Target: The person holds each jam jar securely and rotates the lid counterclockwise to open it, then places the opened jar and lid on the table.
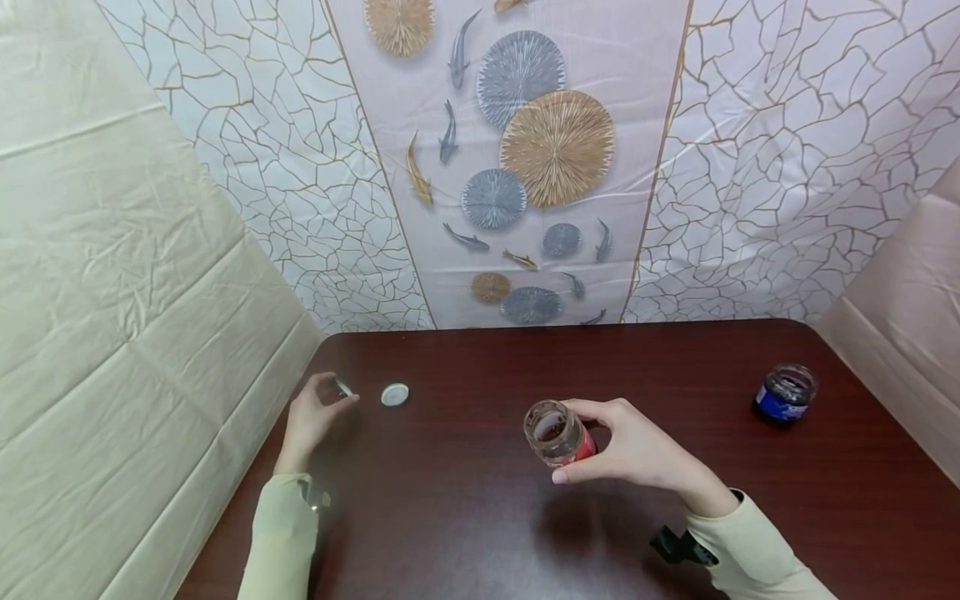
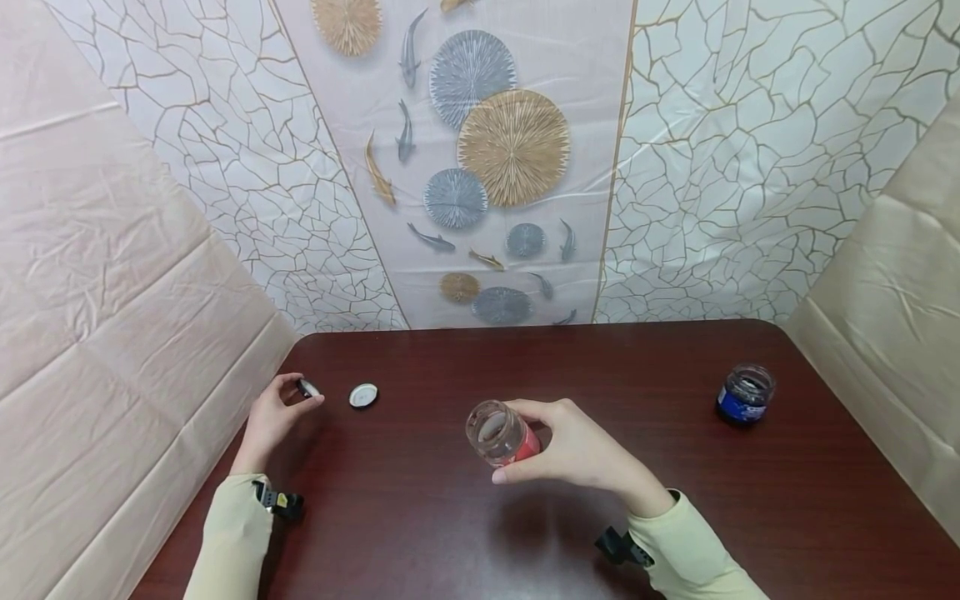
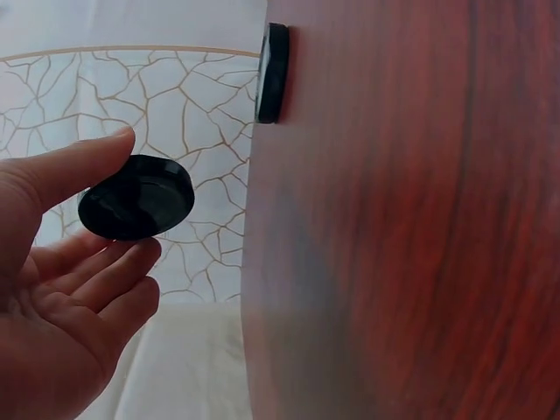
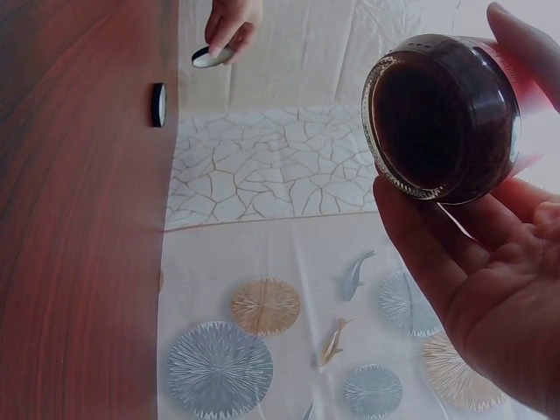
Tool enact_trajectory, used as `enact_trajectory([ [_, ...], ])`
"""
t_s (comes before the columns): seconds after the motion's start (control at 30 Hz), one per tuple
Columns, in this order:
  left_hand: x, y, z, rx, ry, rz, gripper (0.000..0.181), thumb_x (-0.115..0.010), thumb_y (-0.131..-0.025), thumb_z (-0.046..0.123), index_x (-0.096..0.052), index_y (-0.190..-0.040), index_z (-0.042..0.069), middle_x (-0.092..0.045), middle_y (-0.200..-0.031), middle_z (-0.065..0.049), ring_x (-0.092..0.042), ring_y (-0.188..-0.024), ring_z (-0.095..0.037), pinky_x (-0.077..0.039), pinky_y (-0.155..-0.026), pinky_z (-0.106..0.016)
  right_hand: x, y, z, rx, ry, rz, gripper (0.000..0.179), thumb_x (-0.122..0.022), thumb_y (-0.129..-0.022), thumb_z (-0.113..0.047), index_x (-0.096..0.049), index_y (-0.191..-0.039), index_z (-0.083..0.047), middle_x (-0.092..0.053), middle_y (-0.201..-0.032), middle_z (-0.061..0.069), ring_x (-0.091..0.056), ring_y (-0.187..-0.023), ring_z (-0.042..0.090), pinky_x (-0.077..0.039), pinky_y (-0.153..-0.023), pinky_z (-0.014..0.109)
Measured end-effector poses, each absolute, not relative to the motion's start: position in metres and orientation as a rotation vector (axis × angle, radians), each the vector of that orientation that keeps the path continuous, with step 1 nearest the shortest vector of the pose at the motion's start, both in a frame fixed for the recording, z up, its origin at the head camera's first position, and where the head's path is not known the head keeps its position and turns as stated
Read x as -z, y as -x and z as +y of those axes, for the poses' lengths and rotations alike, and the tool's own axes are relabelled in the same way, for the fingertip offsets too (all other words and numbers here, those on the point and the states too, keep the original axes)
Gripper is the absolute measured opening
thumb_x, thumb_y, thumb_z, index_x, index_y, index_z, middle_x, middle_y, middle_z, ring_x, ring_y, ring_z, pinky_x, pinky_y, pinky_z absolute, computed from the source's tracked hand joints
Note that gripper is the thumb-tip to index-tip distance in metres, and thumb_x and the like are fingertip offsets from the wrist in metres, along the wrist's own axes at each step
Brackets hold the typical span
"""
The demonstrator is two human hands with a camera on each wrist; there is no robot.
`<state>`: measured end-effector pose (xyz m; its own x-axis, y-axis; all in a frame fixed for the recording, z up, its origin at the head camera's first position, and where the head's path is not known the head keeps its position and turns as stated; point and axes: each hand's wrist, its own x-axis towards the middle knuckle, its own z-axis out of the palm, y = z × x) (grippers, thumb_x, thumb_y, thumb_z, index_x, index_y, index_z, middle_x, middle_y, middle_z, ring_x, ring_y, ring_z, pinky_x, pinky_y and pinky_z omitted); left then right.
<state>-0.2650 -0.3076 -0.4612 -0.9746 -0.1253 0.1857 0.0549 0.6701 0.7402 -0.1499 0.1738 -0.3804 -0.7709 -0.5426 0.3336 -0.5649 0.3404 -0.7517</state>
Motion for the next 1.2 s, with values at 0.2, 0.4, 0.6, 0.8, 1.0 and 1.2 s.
enact_trajectory([
  [0.2, 0.466, 0.268, -0.31, 1.164, -0.061, -2.703, 0.072, -0.079, -0.088, 0.032, -0.046, -0.141, -0.003, -0.058, -0.135, -0.026, -0.056, -0.123, -0.043, -0.043, -0.104, -0.054, 0.381, 0.151, 0.174, -1.43, -1.064, -2.552, 0.057, -0.089, -0.076, -0.038, -0.067, -0.128, -0.027, -0.072, -0.109, -0.016, -0.066, -0.105, 0.01, -0.049, -0.094, 0.025],
  [0.4, 0.468, 0.268, -0.31, 1.166, -0.071, -2.756, 0.073, -0.077, -0.089, 0.034, -0.044, -0.143, -0.004, -0.056, -0.137, -0.028, -0.054, -0.126, -0.044, -0.042, -0.106, -0.055, 0.38, 0.151, 0.174, -1.408, -1.072, -2.549, 0.058, -0.089, -0.076, -0.039, -0.067, -0.129, -0.027, -0.072, -0.11, -0.016, -0.067, -0.104, 0.009, -0.05, -0.093, 0.025],
  [0.6, 0.471, 0.268, -0.311, 1.178, -0.065, -2.783, 0.072, -0.078, -0.09, 0.033, -0.045, -0.141, -0.007, -0.058, -0.135, -0.029, -0.057, -0.124, -0.044, -0.043, -0.105, -0.054, 0.38, 0.151, 0.175, -1.408, -1.072, -2.549, 0.058, -0.089, -0.077, -0.039, -0.067, -0.129, -0.027, -0.072, -0.11, -0.016, -0.067, -0.105, 0.009, -0.05, -0.093, 0.026],
  [0.8, 0.476, 0.269, -0.315, 1.2, -0.073, -2.797, 0.072, -0.078, -0.089, 0.031, -0.045, -0.14, -0.007, -0.057, -0.136, -0.03, -0.056, -0.125, -0.043, -0.043, -0.107, -0.052, 0.38, 0.151, 0.176, -1.416, -1.068, -2.545, 0.057, -0.089, -0.077, -0.038, -0.067, -0.128, -0.027, -0.072, -0.11, -0.016, -0.067, -0.105, 0.01, -0.05, -0.093, 0.026],
  [1.0, 0.479, 0.267, -0.318, 1.223, -0.097, -2.815, 0.073, -0.078, -0.089, 0.031, -0.044, -0.141, -0.008, -0.054, -0.138, -0.03, -0.054, -0.127, -0.044, -0.043, -0.107, -0.054, 0.38, 0.151, 0.176, -1.428, -1.061, -2.543, 0.057, -0.089, -0.077, -0.038, -0.067, -0.128, -0.028, -0.072, -0.11, -0.016, -0.066, -0.105, 0.01, -0.05, -0.093, 0.026],
  [1.2, 0.48, 0.265, -0.319, 1.217, -0.09, -2.827, 0.072, -0.077, -0.09, 0.031, -0.043, -0.142, -0.008, -0.052, -0.141, -0.031, -0.054, -0.128, -0.044, -0.043, -0.107, -0.053, 0.381, 0.15, 0.176, -1.435, -1.058, -2.537, 0.057, -0.089, -0.077, -0.037, -0.067, -0.128, -0.027, -0.072, -0.11, -0.015, -0.066, -0.105, 0.01, -0.05, -0.093, 0.026],
])
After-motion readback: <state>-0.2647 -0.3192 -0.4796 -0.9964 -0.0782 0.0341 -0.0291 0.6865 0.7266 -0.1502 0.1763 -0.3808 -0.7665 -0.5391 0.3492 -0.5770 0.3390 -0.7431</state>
